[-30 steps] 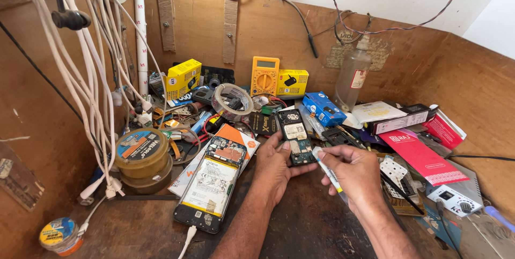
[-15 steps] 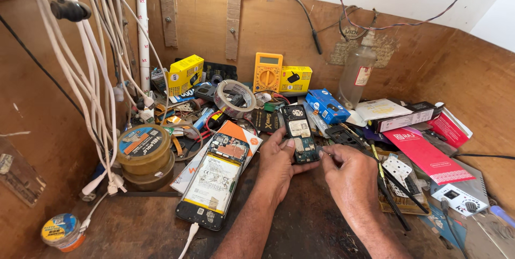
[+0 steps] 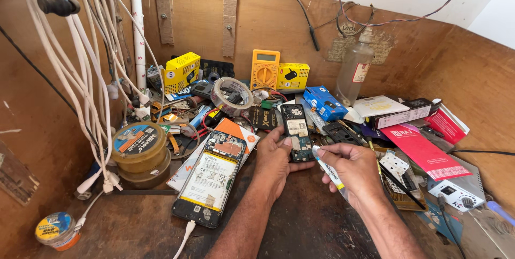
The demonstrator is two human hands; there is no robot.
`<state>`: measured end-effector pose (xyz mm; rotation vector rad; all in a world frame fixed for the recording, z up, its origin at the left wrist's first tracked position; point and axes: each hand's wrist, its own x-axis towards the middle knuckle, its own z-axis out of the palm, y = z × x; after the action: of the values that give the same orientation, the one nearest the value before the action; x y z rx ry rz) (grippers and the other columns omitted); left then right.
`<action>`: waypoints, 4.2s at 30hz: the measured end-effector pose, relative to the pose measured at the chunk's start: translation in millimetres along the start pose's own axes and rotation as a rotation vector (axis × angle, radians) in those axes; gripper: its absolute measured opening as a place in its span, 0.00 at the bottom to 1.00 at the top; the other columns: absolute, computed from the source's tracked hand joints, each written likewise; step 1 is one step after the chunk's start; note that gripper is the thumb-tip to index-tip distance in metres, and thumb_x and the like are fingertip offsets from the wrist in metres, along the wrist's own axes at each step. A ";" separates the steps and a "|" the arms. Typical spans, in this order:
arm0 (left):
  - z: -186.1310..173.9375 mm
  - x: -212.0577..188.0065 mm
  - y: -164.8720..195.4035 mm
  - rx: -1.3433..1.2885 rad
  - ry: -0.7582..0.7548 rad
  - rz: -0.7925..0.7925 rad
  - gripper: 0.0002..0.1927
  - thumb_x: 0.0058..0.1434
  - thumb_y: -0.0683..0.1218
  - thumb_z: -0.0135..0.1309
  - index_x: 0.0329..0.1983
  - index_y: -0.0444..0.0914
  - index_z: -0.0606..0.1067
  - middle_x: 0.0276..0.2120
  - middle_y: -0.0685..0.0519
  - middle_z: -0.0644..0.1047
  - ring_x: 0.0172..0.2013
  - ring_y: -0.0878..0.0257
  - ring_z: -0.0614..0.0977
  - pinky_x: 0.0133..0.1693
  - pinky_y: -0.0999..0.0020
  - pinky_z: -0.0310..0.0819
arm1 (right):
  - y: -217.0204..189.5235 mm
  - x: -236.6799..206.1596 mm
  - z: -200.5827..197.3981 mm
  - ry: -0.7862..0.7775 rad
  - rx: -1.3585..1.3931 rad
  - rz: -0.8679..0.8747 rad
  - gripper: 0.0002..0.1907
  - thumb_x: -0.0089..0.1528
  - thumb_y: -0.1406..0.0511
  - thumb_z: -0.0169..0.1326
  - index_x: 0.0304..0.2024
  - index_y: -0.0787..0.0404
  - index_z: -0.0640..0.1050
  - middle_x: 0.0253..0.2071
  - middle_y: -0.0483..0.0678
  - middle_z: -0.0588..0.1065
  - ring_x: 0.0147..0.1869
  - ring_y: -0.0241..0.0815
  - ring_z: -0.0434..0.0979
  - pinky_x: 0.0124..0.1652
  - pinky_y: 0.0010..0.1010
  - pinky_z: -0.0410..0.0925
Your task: The person uses a prying tool to open a small black electronic device, separating the back cover from the main body. They continue to pry and lift the cover, exposing internal components, then set the device down on the cluttered workbench.
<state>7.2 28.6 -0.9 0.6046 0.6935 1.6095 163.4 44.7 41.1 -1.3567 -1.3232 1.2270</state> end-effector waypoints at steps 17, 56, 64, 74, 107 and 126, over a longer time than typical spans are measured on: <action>-0.2 -1.9 8.1 -0.023 -0.012 -0.087 0.20 0.75 0.47 0.32 0.66 0.36 0.63 0.47 0.43 0.79 0.45 0.53 0.85 0.43 0.48 0.85 | -15.6 -30.3 10.2 0.080 -0.534 -0.209 0.09 0.60 0.65 0.63 0.42 0.60 0.86 0.22 0.47 0.81 0.18 0.33 0.76 0.15 0.27 0.66; -14.4 11.6 -0.8 -0.299 -0.215 -0.123 0.21 0.76 0.48 0.31 0.70 0.46 0.62 0.47 0.44 0.78 0.42 0.55 0.82 0.41 0.56 0.79 | -23.9 -50.1 15.2 -0.076 -0.815 -1.029 0.08 0.54 0.72 0.62 0.36 0.59 0.85 0.37 0.46 0.80 0.42 0.46 0.82 0.40 0.36 0.75; -14.7 13.4 -5.2 -0.384 -0.157 -0.101 0.20 0.76 0.47 0.30 0.67 0.39 0.63 0.49 0.40 0.76 0.46 0.52 0.81 0.47 0.52 0.81 | -8.1 -62.6 21.9 0.140 -0.823 -1.342 0.12 0.52 0.74 0.64 0.39 0.63 0.83 0.37 0.47 0.78 0.40 0.47 0.79 0.38 0.36 0.73; -12.0 9.5 -2.7 -0.313 -0.181 -0.094 0.16 0.76 0.47 0.35 0.63 0.38 0.65 0.50 0.44 0.76 0.48 0.53 0.81 0.49 0.45 0.80 | -10.3 -63.5 21.9 0.243 -0.820 -1.352 0.11 0.54 0.74 0.65 0.40 0.63 0.83 0.37 0.47 0.77 0.41 0.45 0.79 0.39 0.36 0.73; -5.9 7.2 -5.2 -0.140 -0.009 -0.020 0.24 0.73 0.41 0.37 0.71 0.46 0.64 0.52 0.50 0.77 0.47 0.62 0.79 0.49 0.51 0.78 | -12.3 -41.9 25.6 0.297 -0.823 -0.696 0.07 0.58 0.69 0.62 0.38 0.65 0.85 0.34 0.52 0.81 0.34 0.49 0.82 0.34 0.39 0.73; -9.3 7.8 -5.0 -0.216 -0.084 -0.057 0.22 0.74 0.43 0.37 0.71 0.45 0.64 0.56 0.47 0.76 0.52 0.56 0.81 0.52 0.47 0.79 | -13.3 -8.2 2.6 0.039 0.013 -0.064 0.08 0.57 0.71 0.64 0.37 0.70 0.84 0.27 0.53 0.82 0.23 0.38 0.76 0.15 0.29 0.65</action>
<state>2.8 35.9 -10.9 0.4870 0.4636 1.5719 159.1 37.4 54.5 -1.3129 -1.3192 1.1580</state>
